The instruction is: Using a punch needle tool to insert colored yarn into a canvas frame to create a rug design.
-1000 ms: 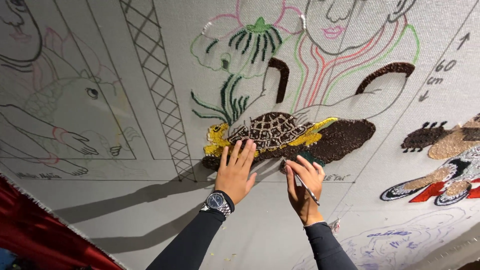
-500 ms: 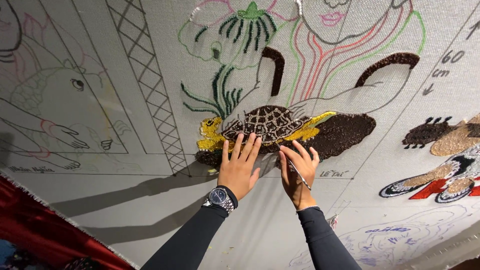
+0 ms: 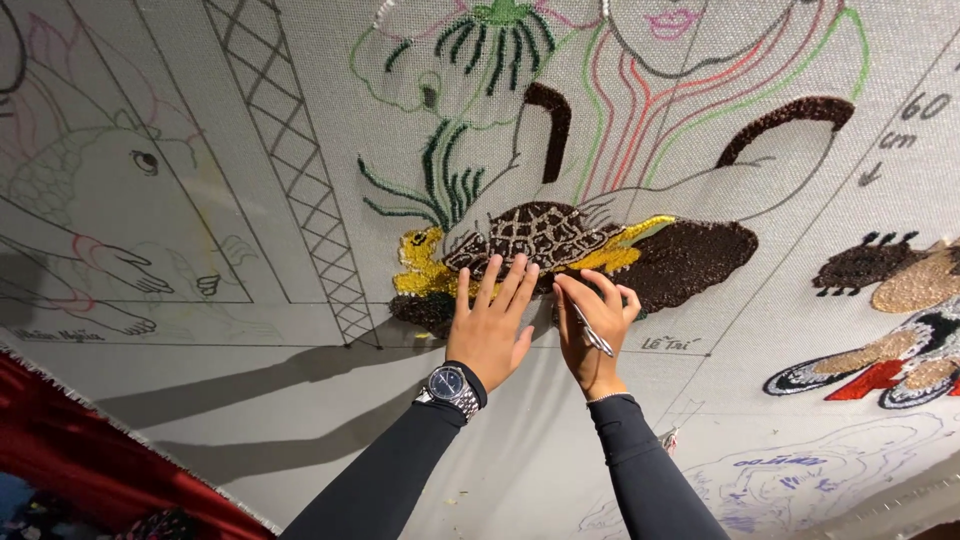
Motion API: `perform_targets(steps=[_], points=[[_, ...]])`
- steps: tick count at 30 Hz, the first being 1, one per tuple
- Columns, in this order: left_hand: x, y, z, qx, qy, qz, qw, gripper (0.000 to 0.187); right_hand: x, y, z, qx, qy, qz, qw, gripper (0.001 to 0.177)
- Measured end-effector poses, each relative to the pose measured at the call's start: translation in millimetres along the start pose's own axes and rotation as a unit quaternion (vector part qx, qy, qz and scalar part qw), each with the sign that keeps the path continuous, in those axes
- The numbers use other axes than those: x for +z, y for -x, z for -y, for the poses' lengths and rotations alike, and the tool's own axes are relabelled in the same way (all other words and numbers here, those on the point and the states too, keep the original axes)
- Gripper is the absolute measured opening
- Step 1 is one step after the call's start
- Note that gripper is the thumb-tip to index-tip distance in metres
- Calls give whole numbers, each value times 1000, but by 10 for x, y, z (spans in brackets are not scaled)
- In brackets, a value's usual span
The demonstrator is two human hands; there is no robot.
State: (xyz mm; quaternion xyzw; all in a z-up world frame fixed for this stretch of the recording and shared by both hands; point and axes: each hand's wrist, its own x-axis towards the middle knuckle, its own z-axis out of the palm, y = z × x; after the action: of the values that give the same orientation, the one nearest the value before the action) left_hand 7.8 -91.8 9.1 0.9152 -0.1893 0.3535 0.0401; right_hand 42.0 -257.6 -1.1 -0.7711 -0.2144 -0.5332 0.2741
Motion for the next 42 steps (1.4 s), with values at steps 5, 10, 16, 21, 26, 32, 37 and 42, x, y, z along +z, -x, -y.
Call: perform_targets(steps=[5,10,16,21,26,32,37,42], points=[[17,-87,30,-13,-13,12,1000,88,-33,42,-40,2,-32,-8,999,10],[78,-81,31,-12,-17,21,1000,88,-73,81,-66,0,-48,-11,999,9],[44,-75,41,-11,-17,12,1000,88,-64,27,-31,-15,-11,1,1000,11],[7,-78,18,-19,-7,19,1000,89,-32,-5,-15,-22,0,-2,1000,13],[14,-60,19,-22,-12,14,1000,88,-39,7,-21,-22,-4,16,1000,15],[14,-100,51,-28,-19,30,999,88,-30,71,-94,-22,-30,-2,999,11],[23,-85,44,-26,-16,31,999,89,-71,50,-56,-13,-40,-2,999,9],[2,-73,45,-24,-8,22,999,89,-41,8,-21,-17,-10,0,1000,11]])
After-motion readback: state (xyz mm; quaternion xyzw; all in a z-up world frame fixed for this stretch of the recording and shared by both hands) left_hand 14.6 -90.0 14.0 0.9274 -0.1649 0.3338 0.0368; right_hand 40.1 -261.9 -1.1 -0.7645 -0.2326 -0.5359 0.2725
